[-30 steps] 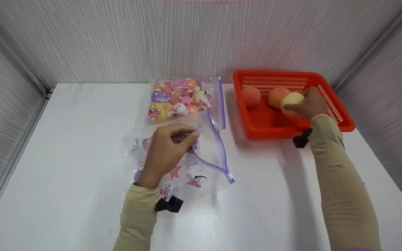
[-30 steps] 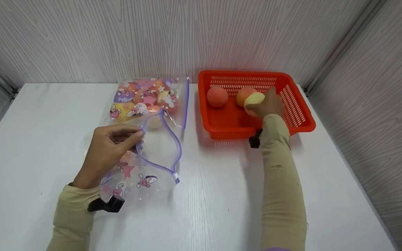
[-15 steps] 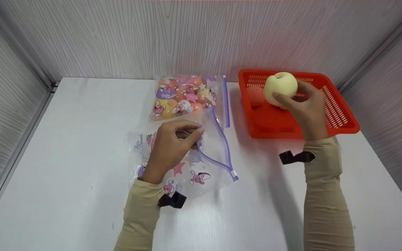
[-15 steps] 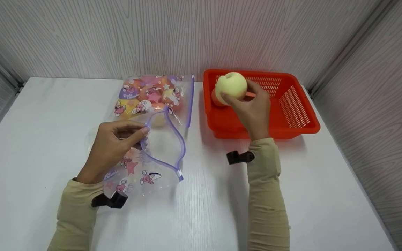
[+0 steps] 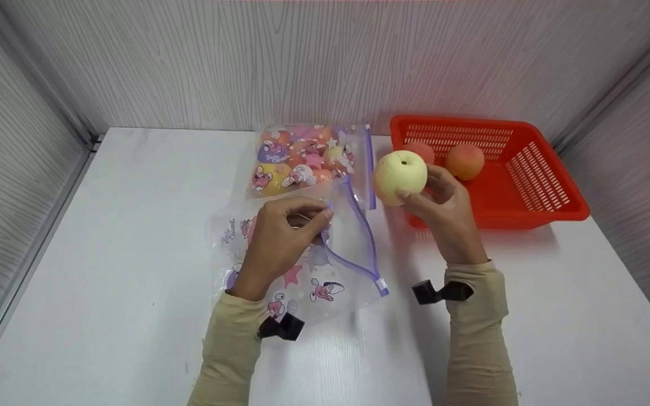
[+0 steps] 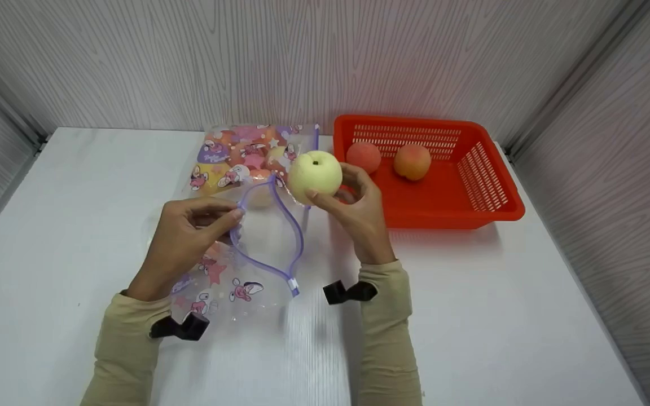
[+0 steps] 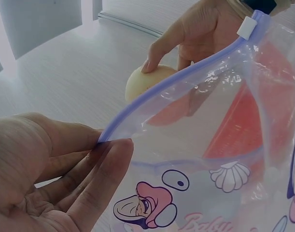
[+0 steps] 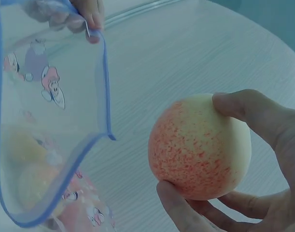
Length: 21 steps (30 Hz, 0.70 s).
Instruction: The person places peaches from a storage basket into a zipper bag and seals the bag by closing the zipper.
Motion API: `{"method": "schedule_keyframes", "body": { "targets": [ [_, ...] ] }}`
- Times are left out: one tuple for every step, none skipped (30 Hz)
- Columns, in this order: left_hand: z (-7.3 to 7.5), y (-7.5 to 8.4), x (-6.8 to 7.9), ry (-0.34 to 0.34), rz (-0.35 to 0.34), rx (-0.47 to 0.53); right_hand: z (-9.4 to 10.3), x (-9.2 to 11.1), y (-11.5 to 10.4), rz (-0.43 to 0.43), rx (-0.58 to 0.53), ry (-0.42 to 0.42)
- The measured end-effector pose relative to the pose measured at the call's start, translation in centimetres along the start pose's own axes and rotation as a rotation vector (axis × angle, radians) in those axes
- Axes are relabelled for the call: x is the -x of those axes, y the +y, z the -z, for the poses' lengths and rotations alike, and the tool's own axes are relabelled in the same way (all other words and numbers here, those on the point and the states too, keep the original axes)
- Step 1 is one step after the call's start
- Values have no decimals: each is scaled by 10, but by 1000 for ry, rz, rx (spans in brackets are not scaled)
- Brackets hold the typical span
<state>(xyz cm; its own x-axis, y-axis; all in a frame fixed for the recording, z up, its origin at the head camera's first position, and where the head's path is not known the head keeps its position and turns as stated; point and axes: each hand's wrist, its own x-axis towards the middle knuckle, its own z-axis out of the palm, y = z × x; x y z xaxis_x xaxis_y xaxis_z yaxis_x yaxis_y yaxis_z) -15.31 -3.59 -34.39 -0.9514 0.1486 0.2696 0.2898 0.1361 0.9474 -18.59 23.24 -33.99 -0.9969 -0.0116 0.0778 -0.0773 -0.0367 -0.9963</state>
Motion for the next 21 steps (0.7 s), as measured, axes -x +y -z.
{"method": "schedule_keyframes", "body": {
  "targets": [
    [0, 0, 0, 0, 0, 0, -1, 2, 1, -17, -13, -18],
    [-1, 0, 1, -1, 1, 0, -3, 4, 1, -29, -22, -37],
    [-1, 0, 1, -2, 2, 0, -3, 6, 2, -38, -34, -54],
    [-1, 1, 1, -2, 4, 0, -4, 7, 2, -45, -45, -72],
    [-2, 1, 1, -2, 6, 2, -5, 8, 1, -52, -53, -87],
    [-2, 1, 1, -4, 6, 10, -6, 9, 1, -56, -59, -105],
    [-2, 1, 0, -3, 5, 15, -6, 10, 0, -57, -58, -120],
    [-2, 0, 0, -3, 4, 20, -7, 10, 0, -53, -50, -137],
    [-1, 0, 0, -2, 1, 23, -8, 10, -1, -50, -45, -153],
    [-1, 0, 0, -1, 0, 26, -8, 11, -1, -49, -37, -173],
    [-1, 0, -1, -3, -2, 29, -8, 11, -1, -49, -26, -193],
    [-1, 0, -1, -4, -4, 31, -9, 11, -1, -46, -12, -214],
    [-1, 0, -1, -4, -5, 27, -9, 11, 0, -45, 3, -234],
    [0, 0, -1, -4, -5, 25, -8, 10, 0, -45, 21, -255],
    [0, 1, -1, -4, -6, 22, -8, 10, 1, -47, 39, -274],
    [0, 1, -1, -4, -5, 23, -8, 9, 2, -49, 54, -291],
    [0, 1, -1, -3, -3, 24, -9, 9, 3, -51, 66, -306],
    [0, 0, -1, 0, -2, 27, -9, 8, 3, -53, 78, -319],
    [1, 0, -1, 3, -1, 31, -9, 8, 4, -57, 89, -328],
    [1, 0, -1, 7, 1, 35, -9, 8, 5, -62, 98, -336],
    [1, 0, -1, 11, 2, 40, -10, 8, 6, -68, 103, -342]
  ]
}}
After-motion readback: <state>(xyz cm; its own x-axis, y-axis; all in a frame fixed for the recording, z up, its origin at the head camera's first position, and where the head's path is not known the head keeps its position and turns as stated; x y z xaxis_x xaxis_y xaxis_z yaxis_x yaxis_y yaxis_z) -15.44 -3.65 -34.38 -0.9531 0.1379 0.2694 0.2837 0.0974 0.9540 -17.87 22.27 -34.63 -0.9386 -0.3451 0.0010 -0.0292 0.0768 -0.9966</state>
